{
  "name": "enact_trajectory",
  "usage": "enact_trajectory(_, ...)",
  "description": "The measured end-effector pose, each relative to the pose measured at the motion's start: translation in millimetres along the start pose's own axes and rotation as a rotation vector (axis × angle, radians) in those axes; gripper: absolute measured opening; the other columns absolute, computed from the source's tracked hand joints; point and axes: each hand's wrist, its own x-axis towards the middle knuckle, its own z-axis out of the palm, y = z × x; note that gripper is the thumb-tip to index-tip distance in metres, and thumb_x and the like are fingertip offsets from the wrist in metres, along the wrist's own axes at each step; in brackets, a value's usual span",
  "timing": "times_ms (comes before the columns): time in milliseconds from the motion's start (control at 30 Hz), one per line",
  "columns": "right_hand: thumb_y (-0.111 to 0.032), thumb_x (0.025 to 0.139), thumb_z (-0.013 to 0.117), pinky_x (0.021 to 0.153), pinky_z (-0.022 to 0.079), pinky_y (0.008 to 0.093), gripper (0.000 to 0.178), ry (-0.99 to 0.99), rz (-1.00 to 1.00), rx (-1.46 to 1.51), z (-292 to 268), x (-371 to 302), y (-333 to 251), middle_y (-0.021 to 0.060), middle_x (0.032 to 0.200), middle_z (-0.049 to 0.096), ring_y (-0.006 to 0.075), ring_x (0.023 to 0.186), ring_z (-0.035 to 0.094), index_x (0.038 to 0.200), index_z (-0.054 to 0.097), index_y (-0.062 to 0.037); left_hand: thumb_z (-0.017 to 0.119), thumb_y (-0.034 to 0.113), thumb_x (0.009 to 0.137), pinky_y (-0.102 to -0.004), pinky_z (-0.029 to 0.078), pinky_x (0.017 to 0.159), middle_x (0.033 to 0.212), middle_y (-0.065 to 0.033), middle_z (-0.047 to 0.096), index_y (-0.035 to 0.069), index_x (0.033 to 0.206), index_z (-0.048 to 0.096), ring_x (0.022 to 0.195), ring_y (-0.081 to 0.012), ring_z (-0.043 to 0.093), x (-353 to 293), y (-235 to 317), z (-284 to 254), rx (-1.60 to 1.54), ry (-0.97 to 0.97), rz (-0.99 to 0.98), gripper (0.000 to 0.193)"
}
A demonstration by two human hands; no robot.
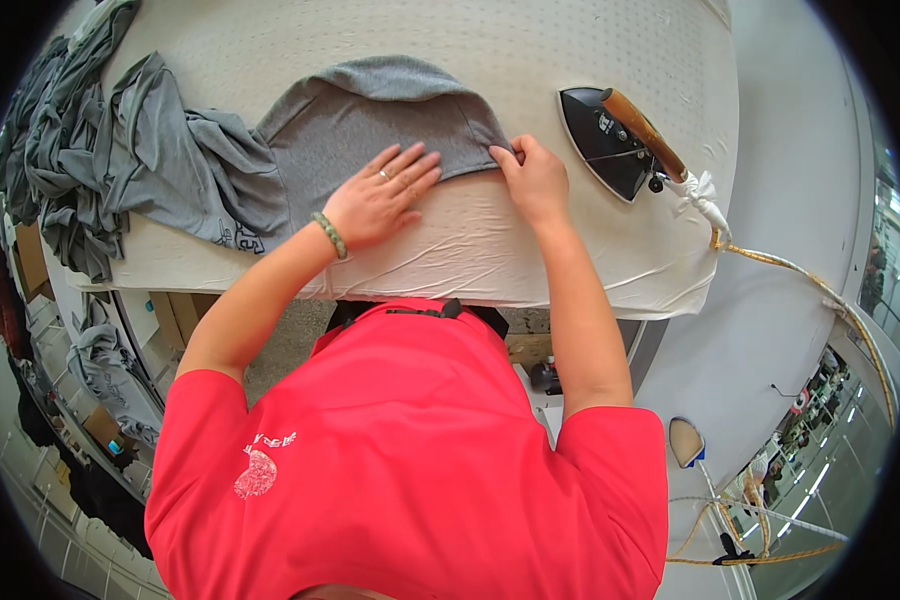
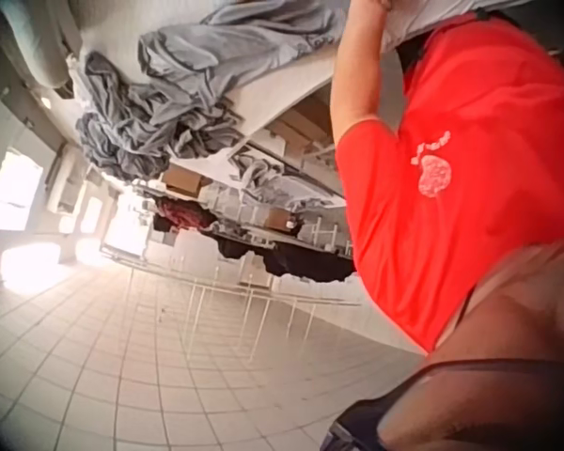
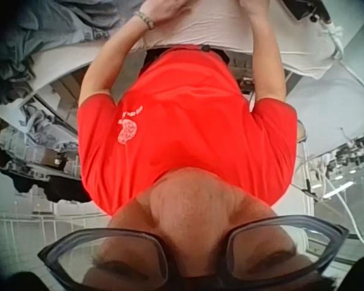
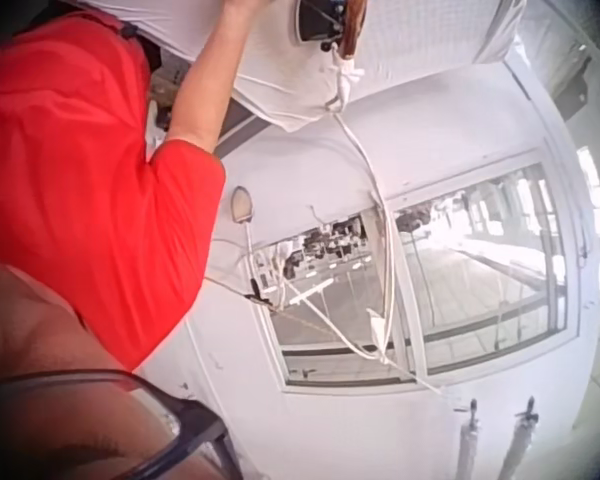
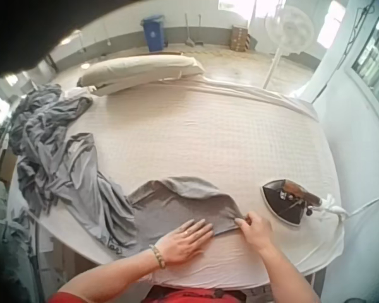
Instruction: Ironing and folding grey hoodies on an industrial pressing table.
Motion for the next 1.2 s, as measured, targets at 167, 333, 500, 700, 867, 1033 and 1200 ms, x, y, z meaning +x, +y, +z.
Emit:
enact_trajectory(167,-0.026,0.09,0.078,0.095,0.053,0.0446,0.043,0.31,-0.687,-0.346,28,-30,-27,0.0096,0.125,0.068,0.0284,0.112,0.066,0.127,0.066,-0.0083,0.065,0.034,0.097,-0.047,0.021,0.131,0.169,-0.0108,0.035,0.006,0.16,0.039,0.158,-0.0295,0.029,-17,23,-3,-0.11,-0.057,-0.015,0.074)
enact_trajectory(333,-0.025,0.091,0.076,0.115,0.042,0.0475,0.054,0.271,-0.852,-0.428,25,-46,9,0.0107,0.138,0.063,0.0316,0.131,0.057,0.14,0.062,-0.0095,0.066,0.034,0.095,-0.0471,0.021,0.13,0.169,-0.012,0.035,0.005,0.16,0.038,0.158,-0.0303,0.031,-70,33,-7,-0.052,-0.027,-0.174,0.077)
enact_trajectory(500,-0.022,0.093,0.074,0.119,0.039,0.0483,0.051,0.17,-0.835,-0.429,-7,-54,23,0.0142,0.144,0.06,0.0328,0.137,0.054,0.141,0.062,-0.0086,0.067,0.033,0.095,-0.0473,0.021,0.13,0.169,-0.0164,0.034,0.004,0.161,0.035,0.158,-0.032,0.029,-65,51,-6,-0.065,-0.018,-0.279,0.079)
enact_trajectory(700,-0.026,0.096,0.072,0.112,0.044,0.0488,0.05,0.574,-0.675,-0.585,-118,7,31,0.0165,0.143,0.059,0.0361,0.133,0.056,0.14,0.061,-0.0049,0.071,0.033,0.093,-0.0485,0.023,0.129,0.167,-0.0178,0.036,0.002,0.158,0.039,0.156,-0.0333,0.032,48,75,32,-0.131,0.137,-0.175,0.079)
enact_trajectory(867,-0.03,0.096,0.074,0.099,0.051,0.0473,0.048,0.534,-0.386,-0.753,-120,-16,51,0.0167,0.133,0.065,0.0352,0.119,0.063,0.136,0.063,-0.0063,0.071,0.031,0.092,-0.0494,0.024,0.128,0.166,-0.0169,0.038,0.003,0.157,0.04,0.155,-0.0325,0.034,41,87,40,-0.118,0.208,-0.254,0.077)
enact_trajectory(1033,-0.032,0.095,0.075,0.089,0.054,0.0461,0.046,0.225,-0.398,-0.646,-130,-44,44,0.0153,0.113,0.073,0.0323,0.103,0.07,0.134,0.066,-0.0091,0.072,0.032,0.091,-0.0509,0.026,0.126,0.163,-0.016,0.043,0.004,0.155,0.045,0.153,-0.0315,0.037,-12,93,21,-0.04,0.22,-0.312,0.074)
enact_trajectory(1200,-0.033,0.095,0.075,0.082,0.055,0.0465,0.041,-0.143,-0.076,-0.575,-140,-52,10,0.016,0.096,0.076,0.0366,0.09,0.072,0.128,0.07,-0.0101,0.073,0.034,0.089,-0.0513,0.028,0.124,0.16,-0.0151,0.047,0.005,0.152,0.05,0.149,-0.031,0.043,-1,98,24,-0.017,0.274,-0.392,0.073)
